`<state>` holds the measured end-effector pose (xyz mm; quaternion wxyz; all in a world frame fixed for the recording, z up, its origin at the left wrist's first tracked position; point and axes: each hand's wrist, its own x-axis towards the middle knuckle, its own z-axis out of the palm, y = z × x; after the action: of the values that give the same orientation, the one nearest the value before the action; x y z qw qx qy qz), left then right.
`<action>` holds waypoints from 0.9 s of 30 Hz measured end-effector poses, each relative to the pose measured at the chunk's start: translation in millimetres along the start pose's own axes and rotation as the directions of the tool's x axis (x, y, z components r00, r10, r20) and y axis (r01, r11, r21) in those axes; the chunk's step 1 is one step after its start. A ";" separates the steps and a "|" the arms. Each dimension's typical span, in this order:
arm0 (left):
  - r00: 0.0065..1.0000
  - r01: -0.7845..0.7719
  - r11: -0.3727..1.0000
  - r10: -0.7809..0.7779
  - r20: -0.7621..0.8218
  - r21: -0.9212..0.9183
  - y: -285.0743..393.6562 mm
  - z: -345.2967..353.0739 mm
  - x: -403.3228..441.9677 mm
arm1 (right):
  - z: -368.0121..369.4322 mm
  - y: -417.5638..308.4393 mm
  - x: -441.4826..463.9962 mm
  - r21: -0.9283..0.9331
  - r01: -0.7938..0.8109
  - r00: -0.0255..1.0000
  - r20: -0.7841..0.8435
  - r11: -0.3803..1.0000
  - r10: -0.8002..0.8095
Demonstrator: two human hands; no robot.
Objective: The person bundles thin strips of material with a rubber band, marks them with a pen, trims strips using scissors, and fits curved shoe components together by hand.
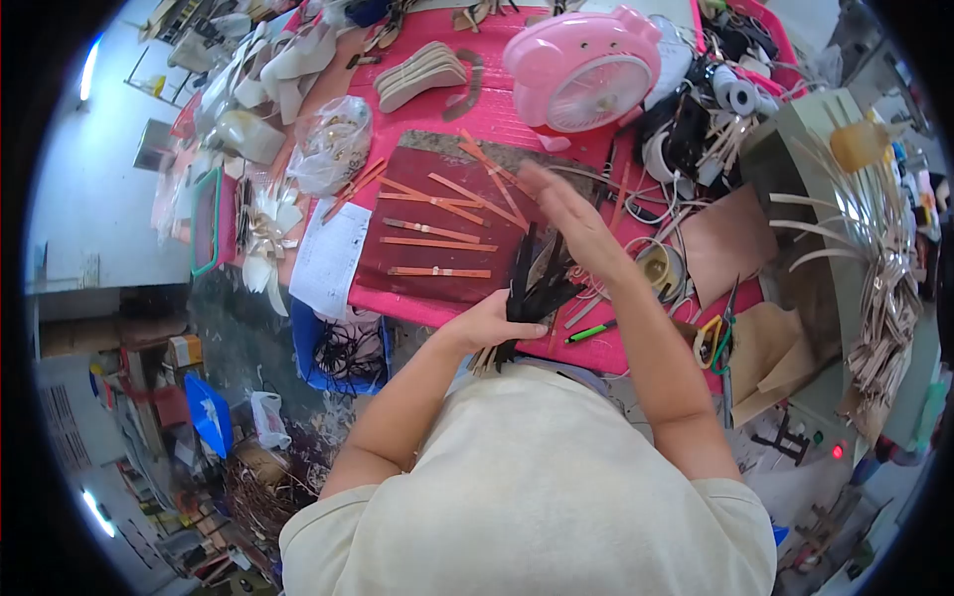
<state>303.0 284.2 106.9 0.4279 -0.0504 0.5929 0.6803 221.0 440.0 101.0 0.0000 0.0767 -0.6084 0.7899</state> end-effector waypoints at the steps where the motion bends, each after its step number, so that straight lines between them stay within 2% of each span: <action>1: 1.000 -0.004 1.000 0.003 0.010 0.026 2.2 1.4 -0.9 | 1.0 -4.2 6.5 -0.161 -0.080 0.959 0.256 0.984 0.120; 2: 0.999 -0.042 0.999 0.041 -0.028 -0.020 -4.0 -1.6 2.2 | 3.4 -8.8 10.6 -0.334 -0.110 0.843 0.468 0.936 0.266; 3: 0.998 -0.049 0.999 0.048 -0.031 -0.023 -4.0 -4.3 1.6 | 7.7 -14.3 10.0 -0.337 -0.106 0.840 0.473 0.936 0.266; 5: 0.994 -0.042 0.987 0.025 -0.110 -0.158 -0.5 -5.8 1.3 | 19.9 -31.1 -1.9 -0.553 0.066 0.699 0.620 0.830 0.357; 6: 0.993 -0.062 0.988 0.047 -0.107 -0.145 -0.3 -7.1 2.0 | 23.3 -33.7 -8.4 -0.603 0.263 0.693 0.661 0.753 0.287; 7: 0.994 -0.056 0.987 0.041 -0.098 -0.154 -5.5 -10.6 3.0 | 20.8 -27.9 -8.3 -0.611 0.254 0.693 0.656 0.750 0.299; 8: 0.997 -0.055 0.988 0.047 -0.061 -0.143 -12.4 -16.3 4.5 | 15.8 -16.8 -3.8 -0.550 0.160 0.840 0.512 0.819 0.180; 9: 0.998 -0.061 0.989 0.058 -0.028 -0.132 -17.1 -21.4 6.1 | 8.9 -8.6 4.2 -0.463 0.094 0.942 0.328 0.881 0.072; 10: 0.999 -0.034 0.994 0.033 -0.004 -0.107 -14.1 -23.8 4.1 | -0.1 -4.8 15.4 -0.465 -0.072 0.967 0.186 0.882 0.177; 11: 0.999 -0.037 0.993 0.037 -0.001 -0.110 -12.9 -22.8 4.1 | -6.2 -1.1 20.2 -0.373 -0.189 0.950 0.164 0.908 0.265; 12: 1.000 -0.015 0.992 0.017 0.016 -0.124 -10.8 -22.6 4.6 | -13.4 -0.9 22.0 -0.374 -0.325 0.847 0.294 0.869 0.443; 13: 1.000 0.005 0.991 -0.001 0.032 -0.136 -7.0 -22.7 4.8 | -16.1 -4.0 25.1 -0.393 -0.447 0.693 0.415 0.803 0.589; 14: 1.000 -0.001 0.991 0.005 0.027 -0.136 -2.6 -22.8 5.1 | -15.2 -5.9 24.8 -0.396 -0.442 0.693 0.420 0.805 0.586; 16: 0.999 0.006 0.988 0.000 0.035 -0.152 4.6 -21.8 5.2 | -11.7 -10.6 19.6 -0.247 -0.440 0.785 0.360 0.863 0.504; 17: 1.000 -0.001 0.988 0.006 0.030 -0.157 6.2 -22.3 5.1 | -13.3 -7.2 21.4 -0.254 -0.438 0.782 0.366 0.863 0.504; 18: 1.000 0.004 0.975 0.003 0.030 -0.220 7.7 -23.0 5.4 | -16.0 -0.8 23.4 -0.408 -0.294 0.891 0.210 0.865 0.402; 19: 0.999 0.013 0.960 -0.005 0.031 -0.280 8.9 -24.2 5.4 | -13.1 -1.8 25.5 -0.562 -0.168 0.966 0.072 0.810 0.250; 20: 1.000 0.013 0.959 -0.005 0.031 -0.283 6.7 -25.9 7.1 | -11.6 -3.8 26.1 -0.649 -0.192 0.968 -0.002 0.736 0.251; 21: 0.998 0.067 0.940 -0.063 0.022 -0.334 2.1 -28.1 9.8 | -8.8 -5.9 25.0 -0.650 -0.195 0.967 -0.003 0.735 0.255; 22: 0.992 0.120 0.915 -0.123 0.018 -0.384 0.7 -28.8 10.8 | -1.0 -12.0 22.9 -0.709 -0.117 0.980 0.033 0.696 0.198; 23: 0.992 0.124 0.914 -0.125 0.022 -0.387 0.2 -30.0 11.9 | 6.6 -14.5 20.2 -0.761 -0.037 0.987 0.073 0.648 0.142; 24: 0.994 0.105 0.926 -0.102 0.028 -0.363 -0.2 -30.7 13.2 | 13.9 -9.6 14.9 -0.754 0.029 0.983 0.139 0.656 0.117; 25: 0.996 0.089 0.937 -0.080 0.038 -0.339 -1.0 -30.7 14.4 | 18.6 -7.1 11.4 -0.757 0.019 0.983 0.133 0.653 0.125; 27: 0.991 0.122 0.929 -0.096 0.093 -0.349 -1.4 -37.6 13.2 | 22.2 -3.3 5.9 -0.588 0.043 0.995 0.098 0.808 0.018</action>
<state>279.1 259.1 87.3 0.4707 -0.1339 0.4409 0.7524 218.2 418.9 110.4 -0.0011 0.1159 -0.8220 0.5576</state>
